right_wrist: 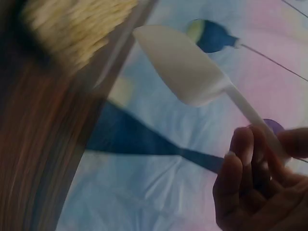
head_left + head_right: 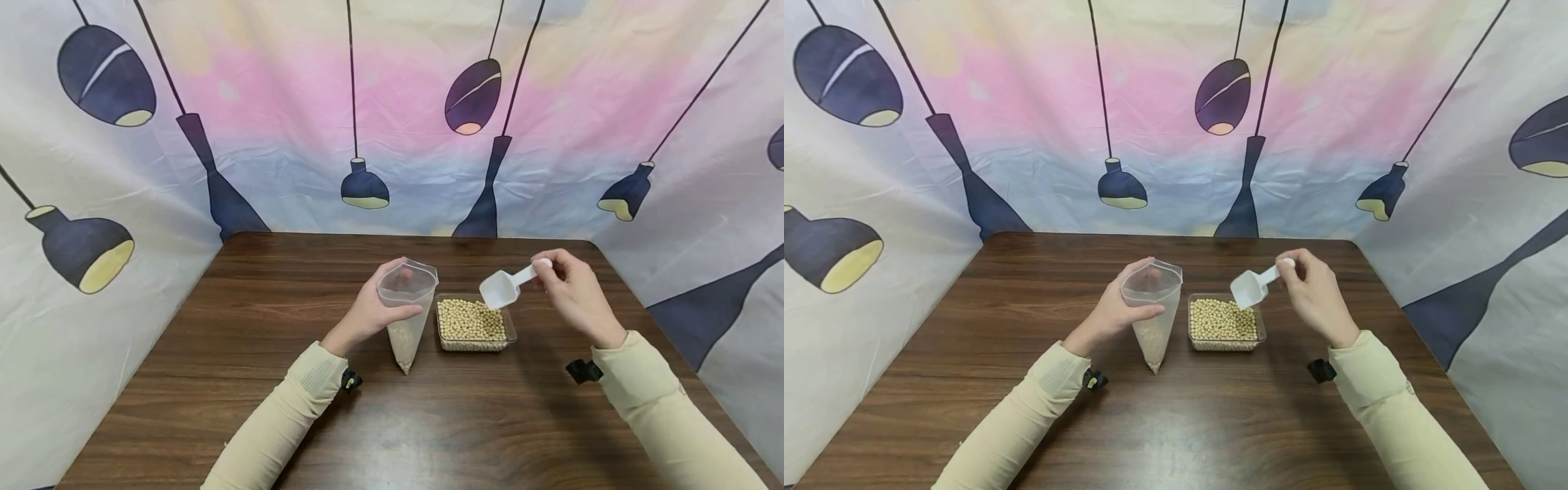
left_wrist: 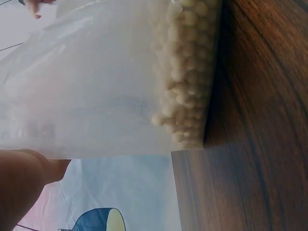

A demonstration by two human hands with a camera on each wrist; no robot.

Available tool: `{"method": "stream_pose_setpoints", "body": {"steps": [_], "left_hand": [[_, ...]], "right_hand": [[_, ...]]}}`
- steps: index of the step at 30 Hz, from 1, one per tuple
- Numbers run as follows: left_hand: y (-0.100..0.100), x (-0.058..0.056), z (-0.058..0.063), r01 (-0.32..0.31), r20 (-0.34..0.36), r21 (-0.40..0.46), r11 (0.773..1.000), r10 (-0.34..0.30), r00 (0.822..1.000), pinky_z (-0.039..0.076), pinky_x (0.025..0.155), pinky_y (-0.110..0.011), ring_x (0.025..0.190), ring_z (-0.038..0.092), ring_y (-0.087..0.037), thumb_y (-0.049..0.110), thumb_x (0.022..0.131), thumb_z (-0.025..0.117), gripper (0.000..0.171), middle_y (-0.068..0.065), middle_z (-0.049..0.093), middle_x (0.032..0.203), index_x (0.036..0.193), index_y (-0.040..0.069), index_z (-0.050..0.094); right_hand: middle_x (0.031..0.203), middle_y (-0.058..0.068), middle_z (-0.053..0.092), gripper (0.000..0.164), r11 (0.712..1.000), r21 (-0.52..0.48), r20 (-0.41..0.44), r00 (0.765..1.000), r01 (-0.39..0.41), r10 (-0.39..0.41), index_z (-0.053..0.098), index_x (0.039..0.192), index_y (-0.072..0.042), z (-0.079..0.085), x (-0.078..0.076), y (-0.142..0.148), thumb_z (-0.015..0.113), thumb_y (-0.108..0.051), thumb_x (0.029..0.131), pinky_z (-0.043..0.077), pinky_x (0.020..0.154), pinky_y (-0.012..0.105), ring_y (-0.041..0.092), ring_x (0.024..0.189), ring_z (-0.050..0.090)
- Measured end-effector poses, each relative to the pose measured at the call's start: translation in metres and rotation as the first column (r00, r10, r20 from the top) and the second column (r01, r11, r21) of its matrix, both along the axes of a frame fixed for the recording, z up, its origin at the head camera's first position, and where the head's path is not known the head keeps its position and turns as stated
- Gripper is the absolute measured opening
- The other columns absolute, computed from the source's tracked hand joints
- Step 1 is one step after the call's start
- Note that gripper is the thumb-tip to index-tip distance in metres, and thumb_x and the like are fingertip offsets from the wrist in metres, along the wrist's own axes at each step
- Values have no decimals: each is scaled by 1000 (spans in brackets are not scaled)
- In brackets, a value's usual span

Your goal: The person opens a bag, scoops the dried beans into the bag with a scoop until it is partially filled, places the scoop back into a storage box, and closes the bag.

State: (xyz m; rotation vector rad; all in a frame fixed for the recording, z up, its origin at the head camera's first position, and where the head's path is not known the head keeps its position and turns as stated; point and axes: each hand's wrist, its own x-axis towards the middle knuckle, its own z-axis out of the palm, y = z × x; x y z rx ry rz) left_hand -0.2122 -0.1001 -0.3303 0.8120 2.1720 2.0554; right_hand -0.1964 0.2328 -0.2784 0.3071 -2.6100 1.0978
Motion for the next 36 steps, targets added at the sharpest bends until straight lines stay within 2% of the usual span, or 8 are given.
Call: {"method": "stream_pose_setpoints", "body": {"steps": [2, 6, 10, 13, 19, 25, 32, 36], "left_hand": [[0, 0, 0, 2, 7, 3, 1000, -2, 1000, 45, 97, -46, 122, 48, -42, -6, 79, 74, 80, -27, 48, 132, 147, -2, 33], [1, -2, -2, 9, 23, 18, 1000, -9, 1000, 44, 97, -48, 122, 47, -43, -7, 79, 73, 79, -28, 48, 132, 147, -1, 33], [-1, -9, -13, 3, 15, 27, 1000, -3, 1000, 47, 95, -43, 122, 49, -36, 1, 80, 77, 81, -21, 50, 132, 148, 4, 35], [-1, -16, -23, 1, -3, 34, 999, -1, 1000, 49, 93, -39, 121, 51, -31, 8, 79, 80, 82, -16, 53, 131, 148, 9, 36], [-2, -19, -26, -5, -7, 18, 1000, 5, 1000, 49, 92, -38, 120, 52, -28, 7, 79, 80, 82, -13, 53, 131, 148, 12, 36], [-3, -18, -27, 0, 18, -1, 1000, 0, 1000, 49, 93, -38, 122, 50, -31, 3, 79, 79, 85, -15, 51, 134, 150, 10, 33], [-3, -16, -27, 5, 5, -9, 1000, -5, 1000, 46, 96, -42, 124, 48, -34, 1, 80, 77, 85, -18, 49, 135, 151, 8, 30], [-4, -17, -27, -8, -9, -11, 1000, 8, 1000, 47, 96, -40, 123, 49, -32, 5, 79, 79, 85, -17, 51, 133, 150, 8, 32]], "right_hand": [[84, 10, 60, 29, 994, 107, -26, 1000, -3, 6, 61, 113, -4, -9, 1, 2, 47, -27, 104, 40, 53, 27, 19, 64, 49], [81, 9, 59, 25, 976, 219, -56, 998, -19, 32, 61, 111, -6, -22, 1, 1, 48, -27, 104, 39, 53, 30, 19, 61, 47], [78, 8, 57, 27, 964, 262, -35, 998, -38, 49, 60, 112, -5, -31, -2, -2, 46, -26, 104, 38, 51, 31, 18, 59, 46], [75, 8, 53, 31, 970, 241, 7, 999, -41, 41, 59, 114, -3, -36, -7, 0, 43, -28, 105, 37, 51, 32, 18, 56, 43], [87, 15, 61, 37, 993, 113, 156, 988, -40, 22, 56, 115, 3, -44, -17, 12, 39, -29, 106, 44, 60, 34, 24, 69, 56], [90, 19, 60, 41, 997, -75, 347, 937, -23, 48, 51, 120, 10, -56, -22, 20, 38, -27, 106, 51, 62, 35, 28, 76, 60], [81, 7, 58, 41, 948, -311, 496, 862, 63, 105, 43, 126, 15, -69, -23, 22, 38, -20, 106, 53, 64, 30, 12, 70, 59], [79, 3, 57, 42, 908, -405, 530, 837, 105, 139, 38, 130, 17, -74, -24, 20, 35, -17, 106, 51, 62, 24, 8, 67, 57]]}}
